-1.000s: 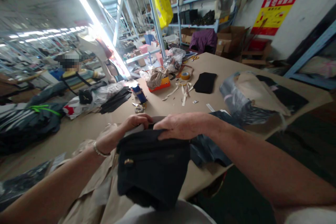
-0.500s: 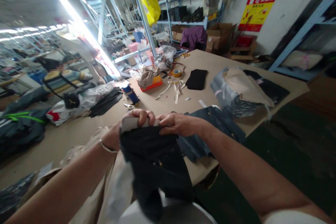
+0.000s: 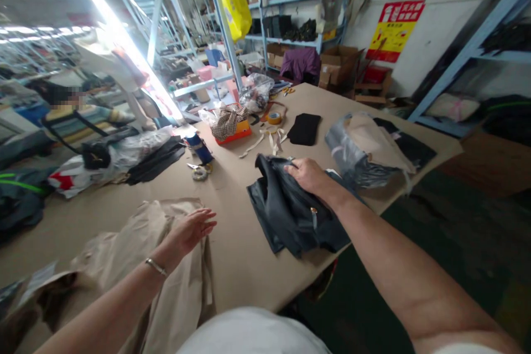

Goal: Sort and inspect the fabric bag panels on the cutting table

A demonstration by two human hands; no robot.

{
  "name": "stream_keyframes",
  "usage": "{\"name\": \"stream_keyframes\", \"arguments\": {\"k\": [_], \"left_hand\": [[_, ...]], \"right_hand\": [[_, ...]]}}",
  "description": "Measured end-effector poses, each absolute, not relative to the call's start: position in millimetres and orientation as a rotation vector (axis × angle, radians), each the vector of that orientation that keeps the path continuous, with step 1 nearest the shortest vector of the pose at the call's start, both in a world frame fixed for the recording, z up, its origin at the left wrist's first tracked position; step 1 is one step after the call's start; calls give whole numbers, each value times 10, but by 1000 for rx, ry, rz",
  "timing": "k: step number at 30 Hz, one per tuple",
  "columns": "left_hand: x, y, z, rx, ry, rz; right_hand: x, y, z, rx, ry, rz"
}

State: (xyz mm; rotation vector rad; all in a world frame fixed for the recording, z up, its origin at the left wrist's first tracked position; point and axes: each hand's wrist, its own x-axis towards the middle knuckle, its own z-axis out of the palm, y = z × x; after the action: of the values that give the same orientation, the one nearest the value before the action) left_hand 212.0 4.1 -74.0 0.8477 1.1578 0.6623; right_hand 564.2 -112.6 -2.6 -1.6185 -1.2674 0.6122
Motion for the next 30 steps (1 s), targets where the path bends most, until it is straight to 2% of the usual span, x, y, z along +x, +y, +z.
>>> {"name": "stream_keyframes", "arguments": {"k": [4,7,10,13,14,16,19,22,26,30], "left_hand": [[1979,-183,-1098,816,1238,542],[2015,-322,-1281,829,1250,450],[2107,-428,-1371,854,1217,365],[2197,-499,-1418,889,1193,299],[2223,-514,-1435,899,1192,286],[2267,-534,-1472,908,1193,271],[2313,-552,-1527,898,1204,249],[2320,-575,-1552,895,1206,237],[2247,-623,-1552,875,1209,246],[2153,-662,-1567,853,1228,249]], "right_hand": [[5956,-1390,-13,-1540,-1014,874],[6386,-1569,-154,-1584,-831,837],[6910,-1686,-467,-1927,-848,591],[7101,-1705,-777,-2281,-1095,123],[7013,-1678,-867,-2304,-1179,7],[6587,-1578,-1045,-2220,-1373,-5],[5595,-1372,-1365,-2089,-1782,436],[4802,-1200,-1762,-2170,-1836,568],[4592,-1053,-2199,-2352,-1618,559],[4757,-906,-2319,-2238,-1498,630]]}}
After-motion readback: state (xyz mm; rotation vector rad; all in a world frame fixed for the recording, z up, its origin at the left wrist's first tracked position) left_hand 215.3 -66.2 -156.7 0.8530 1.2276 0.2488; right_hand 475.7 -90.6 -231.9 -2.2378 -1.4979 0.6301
